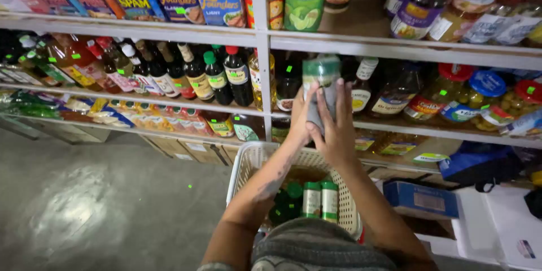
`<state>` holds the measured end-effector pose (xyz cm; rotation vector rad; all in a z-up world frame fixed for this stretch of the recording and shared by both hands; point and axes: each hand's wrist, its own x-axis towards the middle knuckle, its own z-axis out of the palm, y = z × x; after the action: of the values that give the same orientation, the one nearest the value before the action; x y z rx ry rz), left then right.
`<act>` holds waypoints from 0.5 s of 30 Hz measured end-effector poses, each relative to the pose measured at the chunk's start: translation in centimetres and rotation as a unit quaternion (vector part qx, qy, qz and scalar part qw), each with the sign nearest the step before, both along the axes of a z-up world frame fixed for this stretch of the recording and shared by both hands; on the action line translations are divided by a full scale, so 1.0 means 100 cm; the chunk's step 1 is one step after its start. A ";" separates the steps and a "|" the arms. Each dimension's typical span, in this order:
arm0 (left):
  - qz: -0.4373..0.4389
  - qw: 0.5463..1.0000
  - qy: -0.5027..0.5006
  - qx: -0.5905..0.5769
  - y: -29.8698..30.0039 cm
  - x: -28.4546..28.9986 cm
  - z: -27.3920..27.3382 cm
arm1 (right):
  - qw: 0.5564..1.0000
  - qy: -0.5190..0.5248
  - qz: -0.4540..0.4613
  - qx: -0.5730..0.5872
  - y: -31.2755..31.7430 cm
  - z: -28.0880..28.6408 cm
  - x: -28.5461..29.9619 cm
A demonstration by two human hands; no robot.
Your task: Wiping down Parmesan cheese bottles with a cloth and stocking them onto a grocery store shelf.
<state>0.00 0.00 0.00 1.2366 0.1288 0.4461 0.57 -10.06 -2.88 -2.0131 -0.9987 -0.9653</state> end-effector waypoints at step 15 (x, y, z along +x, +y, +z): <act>-0.073 0.994 0.050 -0.071 0.008 0.007 -0.005 | 0.997 -0.044 -0.039 -0.041 0.005 0.019 0.003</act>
<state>0.69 0.82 -0.48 1.1199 0.1518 0.2450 0.89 -9.53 -1.00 -2.1067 -1.0291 -1.0790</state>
